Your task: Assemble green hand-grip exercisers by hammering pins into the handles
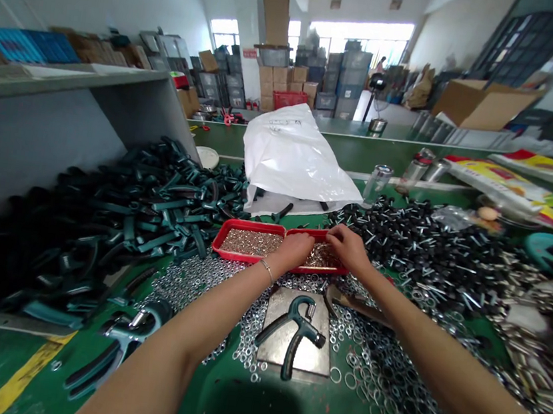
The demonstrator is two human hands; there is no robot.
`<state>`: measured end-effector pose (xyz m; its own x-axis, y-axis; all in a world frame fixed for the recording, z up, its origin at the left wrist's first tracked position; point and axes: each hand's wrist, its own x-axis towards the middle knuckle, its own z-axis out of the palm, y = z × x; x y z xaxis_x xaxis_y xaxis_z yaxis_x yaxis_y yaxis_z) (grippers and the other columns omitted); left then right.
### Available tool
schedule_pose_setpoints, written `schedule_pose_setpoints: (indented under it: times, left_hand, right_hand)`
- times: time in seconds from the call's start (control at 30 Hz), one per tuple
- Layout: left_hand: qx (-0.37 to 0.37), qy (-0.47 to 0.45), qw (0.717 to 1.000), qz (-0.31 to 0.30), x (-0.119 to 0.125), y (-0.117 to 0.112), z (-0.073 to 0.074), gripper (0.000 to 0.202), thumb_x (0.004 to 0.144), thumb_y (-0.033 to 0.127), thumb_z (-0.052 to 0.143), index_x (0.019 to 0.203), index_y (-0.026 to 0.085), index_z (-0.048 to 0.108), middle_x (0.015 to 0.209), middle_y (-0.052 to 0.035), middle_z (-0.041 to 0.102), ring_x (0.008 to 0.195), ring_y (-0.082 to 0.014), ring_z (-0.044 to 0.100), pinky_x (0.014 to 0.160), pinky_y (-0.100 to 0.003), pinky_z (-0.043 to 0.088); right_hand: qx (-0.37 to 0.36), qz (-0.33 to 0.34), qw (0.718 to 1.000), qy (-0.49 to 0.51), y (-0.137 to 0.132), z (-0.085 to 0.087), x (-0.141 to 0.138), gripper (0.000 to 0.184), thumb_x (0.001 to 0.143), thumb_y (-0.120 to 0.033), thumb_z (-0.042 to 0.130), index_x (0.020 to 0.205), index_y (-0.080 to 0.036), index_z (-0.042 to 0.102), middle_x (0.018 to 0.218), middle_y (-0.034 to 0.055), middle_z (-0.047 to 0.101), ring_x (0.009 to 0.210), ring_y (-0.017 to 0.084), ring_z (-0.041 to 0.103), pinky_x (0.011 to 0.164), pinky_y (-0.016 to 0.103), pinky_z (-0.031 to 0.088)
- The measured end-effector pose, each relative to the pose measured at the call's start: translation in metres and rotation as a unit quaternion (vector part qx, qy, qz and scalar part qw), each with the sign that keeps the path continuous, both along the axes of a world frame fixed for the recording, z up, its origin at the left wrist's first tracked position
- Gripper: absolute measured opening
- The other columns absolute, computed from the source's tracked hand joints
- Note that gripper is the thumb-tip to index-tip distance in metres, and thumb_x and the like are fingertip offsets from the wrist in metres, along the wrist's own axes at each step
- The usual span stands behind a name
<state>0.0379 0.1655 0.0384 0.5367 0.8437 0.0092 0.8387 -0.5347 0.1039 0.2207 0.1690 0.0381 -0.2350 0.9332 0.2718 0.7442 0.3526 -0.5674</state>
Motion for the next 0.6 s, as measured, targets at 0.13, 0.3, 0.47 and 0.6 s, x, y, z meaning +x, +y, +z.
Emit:
schedule_pose_setpoints:
  times: [0.13, 0.3, 0.47, 0.6]
  left_hand:
    - [-0.013, -0.002, 0.999, -0.037, -0.004, -0.002, 0.002, 0.025, 0.094, 0.018, 0.048, 0.105, 0.016, 0.070, 0.106, -0.0110, 0.067, 0.099, -0.0217, 0.066, 0.089, -0.030, 0.049]
    - [-0.010, 0.011, 1.000, -0.004, 0.008, 0.002, -0.003, 0.029, 0.092, 0.008, 0.044, 0.107, 0.007, 0.069, 0.104, -0.0205, 0.067, 0.094, -0.0276, 0.069, 0.082, -0.037, 0.053]
    - [0.011, 0.002, 1.000, 0.017, 0.011, -0.002, -0.005, 0.027, 0.091, 0.003, 0.043, 0.104, 0.003, 0.067, 0.102, -0.0232, 0.067, 0.097, -0.0296, 0.069, 0.082, -0.039, 0.054]
    - [0.049, -0.038, 0.997, 0.049, 0.004, -0.008, -0.004, 0.027, 0.096, 0.007, 0.039, 0.112, 0.002, 0.060, 0.109, -0.0238, 0.065, 0.102, -0.0292, 0.067, 0.084, -0.039, 0.052]
  right_hand:
    - [-0.027, 0.026, 0.998, 0.045, -0.034, 0.014, 0.020, 0.024, 0.091, -0.028, 0.048, 0.099, -0.018, 0.068, 0.097, 0.0074, 0.072, 0.085, 0.020, 0.066, 0.078, 0.033, 0.051]
    - [-0.076, 0.092, 0.991, 0.064, -0.093, 0.023, 0.024, 0.017, 0.088, -0.029, 0.056, 0.093, -0.021, 0.069, 0.094, 0.0050, 0.071, 0.087, 0.021, 0.065, 0.080, 0.033, 0.049]
    - [-0.126, 0.126, 0.984, 0.010, -0.114, 0.005, 0.005, 0.016, 0.091, -0.030, 0.056, 0.083, -0.020, 0.065, 0.085, 0.0035, 0.069, 0.081, 0.020, 0.063, 0.075, 0.032, 0.046]
    - [-0.094, 0.136, 0.985, -0.055, -0.117, -0.017, -0.002, 0.019, 0.094, -0.032, 0.054, 0.083, -0.019, 0.064, 0.085, 0.0051, 0.067, 0.088, 0.023, 0.060, 0.081, 0.034, 0.043]
